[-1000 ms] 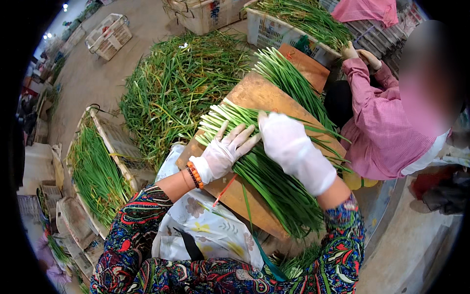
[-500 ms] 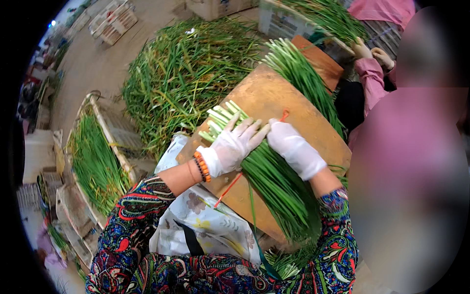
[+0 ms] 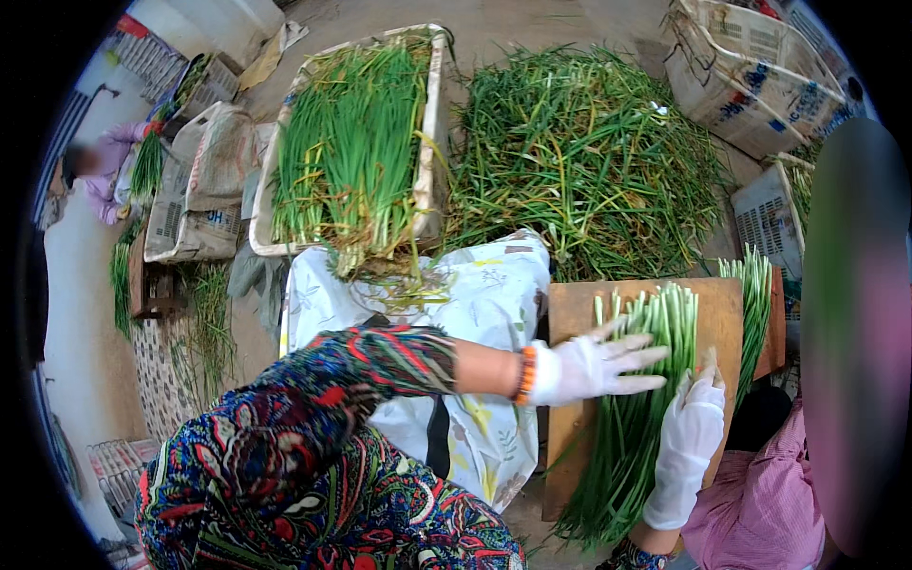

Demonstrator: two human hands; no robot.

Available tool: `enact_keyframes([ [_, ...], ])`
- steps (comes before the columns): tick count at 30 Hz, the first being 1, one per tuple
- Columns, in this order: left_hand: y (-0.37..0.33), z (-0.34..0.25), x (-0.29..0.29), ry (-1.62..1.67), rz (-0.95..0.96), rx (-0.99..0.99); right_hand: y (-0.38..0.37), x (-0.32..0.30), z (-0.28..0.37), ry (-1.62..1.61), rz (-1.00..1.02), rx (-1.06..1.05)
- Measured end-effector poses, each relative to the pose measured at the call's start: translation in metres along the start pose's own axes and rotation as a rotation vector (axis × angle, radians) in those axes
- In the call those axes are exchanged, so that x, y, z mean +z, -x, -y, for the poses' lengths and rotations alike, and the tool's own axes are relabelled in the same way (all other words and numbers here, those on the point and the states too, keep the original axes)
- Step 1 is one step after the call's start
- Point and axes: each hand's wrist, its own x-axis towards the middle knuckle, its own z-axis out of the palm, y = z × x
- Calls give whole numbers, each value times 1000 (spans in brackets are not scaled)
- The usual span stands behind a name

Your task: The person sorts through green stalks to remove yellowed or damaged parts and then secures them into a bunch with a red tie.

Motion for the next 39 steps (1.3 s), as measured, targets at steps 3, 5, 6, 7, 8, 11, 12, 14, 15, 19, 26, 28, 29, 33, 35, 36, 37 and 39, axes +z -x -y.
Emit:
enact_keyframes([
  [3, 76, 18, -73, 217, 169, -270, 13, -22, 72, -527, -13, -190],
  [5, 126, 41, -104, 323, 196, -511, 22, -10, 117, -578, 179, -282],
  [6, 152, 53, -119, 287, 214, -634, 22, 9, 144, -775, 218, -378],
  [7, 178, 67, -126, 137, 201, -735, 21, 13, 172, -792, 250, -446],
  [8, 199, 82, -128, -11, 184, -812, 16, -6, 205, -879, 508, -357],
  [11, 244, 129, -147, -166, -65, -884, -13, 63, 273, -980, 282, -797],
  [12, 261, 139, -143, -286, -101, -858, -25, 91, 306, -1079, 388, -664],
  [14, 273, 141, -140, -402, 69, -902, -43, 106, 355, -1025, 448, -473],
  [15, 280, 140, -135, -413, 128, -929, -52, 107, 369, -884, 401, -420],
  [19, 300, 137, -130, -398, 181, -1036, -62, 139, 414, -437, 499, -357],
  [26, 302, 131, -137, -278, 72, -1088, -85, 146, 411, -508, 712, -279],
  [28, 304, 130, -139, -287, 68, -1080, -93, 106, 389, -1111, 913, -32],
  [29, 309, 128, -141, -282, 68, -1085, -92, 70, 374, -1363, 950, -50],
  [33, 290, 121, -155, -240, 102, -1118, -79, 40, 300, -1553, 923, -58],
  [35, 275, 109, -171, -132, 0, -1132, -52, 40, 291, -1203, 895, -10],
  [36, 259, 102, -183, 7, -87, -1161, -36, 44, 285, -1146, 872, -30],
  [37, 240, 94, -192, 266, -147, -1239, -21, 48, 282, -1070, 809, -15],
  [39, 222, 87, -187, 602, -163, -1357, 13, 62, 282, -962, 673, -63],
])
